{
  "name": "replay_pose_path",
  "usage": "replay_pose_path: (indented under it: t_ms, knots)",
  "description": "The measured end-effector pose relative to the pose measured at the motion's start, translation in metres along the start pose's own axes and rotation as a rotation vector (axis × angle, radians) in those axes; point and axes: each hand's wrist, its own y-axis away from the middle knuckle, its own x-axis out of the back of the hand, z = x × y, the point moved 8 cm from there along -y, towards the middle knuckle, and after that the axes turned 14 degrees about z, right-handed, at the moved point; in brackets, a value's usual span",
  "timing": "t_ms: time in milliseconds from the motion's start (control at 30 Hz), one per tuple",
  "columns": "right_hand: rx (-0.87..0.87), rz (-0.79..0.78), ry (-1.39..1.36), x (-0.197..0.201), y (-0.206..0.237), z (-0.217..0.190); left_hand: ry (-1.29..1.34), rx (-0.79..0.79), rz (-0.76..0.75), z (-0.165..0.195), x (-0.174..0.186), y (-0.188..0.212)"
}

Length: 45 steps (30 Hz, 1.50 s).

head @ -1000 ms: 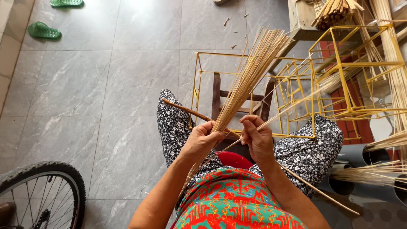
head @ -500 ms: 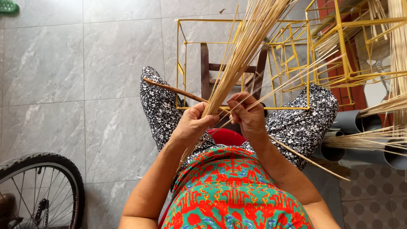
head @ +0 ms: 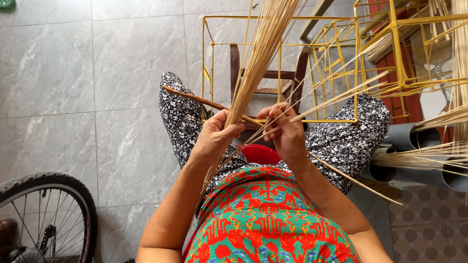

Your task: The person sits on a red stool and weaves thin bamboo strips into a yellow metal frame. They repeatedly pull strips from a nearby container, align them, and interlace them through the frame's openings to build up a woven structure.

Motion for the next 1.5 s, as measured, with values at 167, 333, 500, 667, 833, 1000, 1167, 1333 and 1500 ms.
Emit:
replay_pose_path:
  t_ms: [167,333,500,667,833,1000,1167,1333,1500]
  knots:
    - [-0.001,0.043,-0.008,-0.002,0.001,-0.003,0.030,0.023,-0.015,0.000,-0.001,0.001]
    - [-0.043,0.019,-0.065,-0.006,0.003,-0.005,-0.022,0.029,-0.072,-0.003,-0.011,0.006]
    - [0.015,-0.079,-0.101,-0.010,0.007,-0.009,0.053,0.058,-0.088,-0.006,-0.013,0.004]
    - [0.071,-0.069,0.015,-0.005,0.007,-0.004,0.062,0.067,-0.065,-0.010,-0.013,0.001]
    - [0.055,-0.016,0.037,0.002,0.005,-0.002,-0.004,0.058,-0.013,-0.012,-0.011,0.000]
    - [0.032,0.030,0.092,0.002,0.001,-0.002,-0.047,0.055,-0.012,-0.010,-0.018,0.000]
    - [0.038,0.070,0.100,0.006,-0.002,-0.001,-0.152,0.070,-0.019,-0.010,-0.024,0.005]
    - [0.053,0.045,0.046,0.007,-0.001,-0.003,-0.126,0.065,-0.027,-0.010,-0.025,0.006]
    - [0.089,0.097,0.140,0.011,-0.003,-0.003,-0.055,0.053,-0.029,-0.011,-0.027,0.006]
